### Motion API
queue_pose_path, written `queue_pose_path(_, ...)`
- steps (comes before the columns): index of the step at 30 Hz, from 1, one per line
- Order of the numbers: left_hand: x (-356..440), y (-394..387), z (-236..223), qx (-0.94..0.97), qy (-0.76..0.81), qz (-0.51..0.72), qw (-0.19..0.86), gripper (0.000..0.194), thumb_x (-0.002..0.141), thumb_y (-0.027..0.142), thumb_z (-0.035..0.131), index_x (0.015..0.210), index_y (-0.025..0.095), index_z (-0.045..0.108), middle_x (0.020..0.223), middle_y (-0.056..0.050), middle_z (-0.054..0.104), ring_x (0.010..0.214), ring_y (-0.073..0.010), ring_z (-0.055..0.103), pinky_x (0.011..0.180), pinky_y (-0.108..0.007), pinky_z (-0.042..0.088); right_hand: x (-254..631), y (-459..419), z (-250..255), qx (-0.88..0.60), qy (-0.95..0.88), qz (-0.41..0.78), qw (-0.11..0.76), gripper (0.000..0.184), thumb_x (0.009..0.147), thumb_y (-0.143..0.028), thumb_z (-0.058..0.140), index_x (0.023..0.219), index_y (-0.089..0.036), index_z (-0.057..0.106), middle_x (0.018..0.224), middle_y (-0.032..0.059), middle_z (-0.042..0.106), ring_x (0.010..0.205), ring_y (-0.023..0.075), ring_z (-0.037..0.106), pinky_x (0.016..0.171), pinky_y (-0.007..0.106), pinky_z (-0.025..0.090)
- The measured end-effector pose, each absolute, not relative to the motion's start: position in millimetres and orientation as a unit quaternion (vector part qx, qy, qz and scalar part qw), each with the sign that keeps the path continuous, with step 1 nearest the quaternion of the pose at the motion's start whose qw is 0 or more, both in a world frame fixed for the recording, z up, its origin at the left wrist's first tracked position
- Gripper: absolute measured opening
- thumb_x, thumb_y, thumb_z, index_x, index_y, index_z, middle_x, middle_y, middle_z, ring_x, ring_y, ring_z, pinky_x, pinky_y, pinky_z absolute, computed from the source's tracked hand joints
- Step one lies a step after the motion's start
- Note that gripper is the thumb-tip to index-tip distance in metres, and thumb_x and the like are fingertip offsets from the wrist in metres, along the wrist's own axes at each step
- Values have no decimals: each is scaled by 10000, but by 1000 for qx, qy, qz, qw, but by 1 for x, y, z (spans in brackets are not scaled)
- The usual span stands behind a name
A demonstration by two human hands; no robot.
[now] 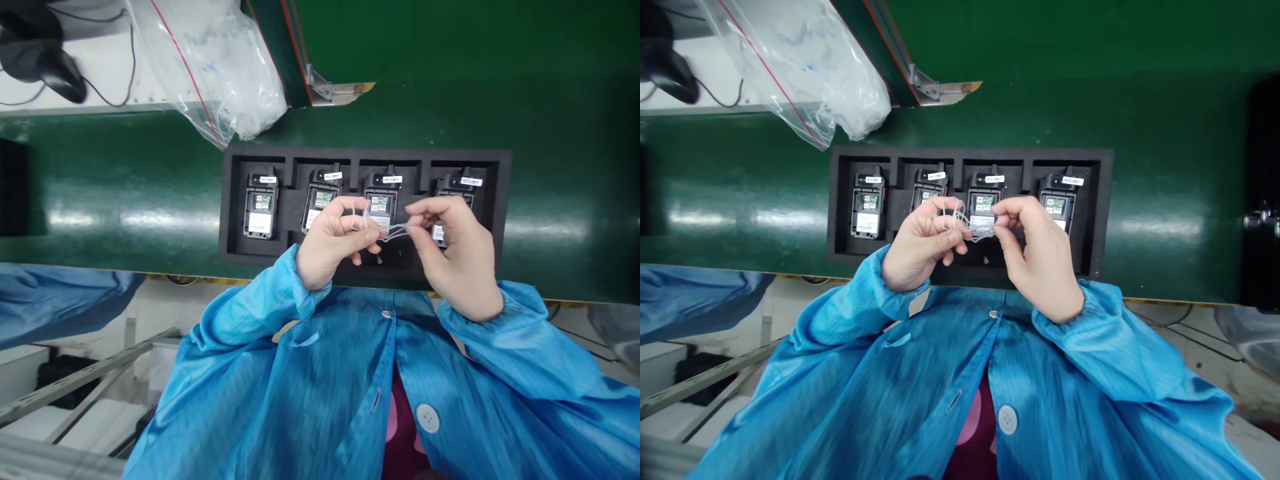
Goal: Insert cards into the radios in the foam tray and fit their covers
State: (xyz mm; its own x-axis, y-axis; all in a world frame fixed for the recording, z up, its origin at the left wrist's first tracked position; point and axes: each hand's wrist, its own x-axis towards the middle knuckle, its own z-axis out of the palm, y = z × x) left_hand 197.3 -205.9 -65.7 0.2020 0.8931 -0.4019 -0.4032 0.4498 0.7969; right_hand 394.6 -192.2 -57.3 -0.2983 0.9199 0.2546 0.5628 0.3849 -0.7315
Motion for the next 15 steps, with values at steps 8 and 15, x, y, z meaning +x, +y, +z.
queue_pose_path(8,198,-207,-73,220,497,520,659,536,697,321,868,1070,193,506,758,54,725,626,-97,703,426,-136,453,387,-191,-56,-496,-785,236,286,164,901,-161,577,1059,-203,586,863,18,632,771,153,616,726,304,510)
queue_pose_path(15,192,-204,-76,203,521,520,646,555,660,341,861,1025,208,465,785,49,720,589,-92,684,402,-140,421,390,-190,-46,-478,-806,243,252,98,939,-176,539,1002,-207,608,899,21,631,828,148,609,741,290,472)
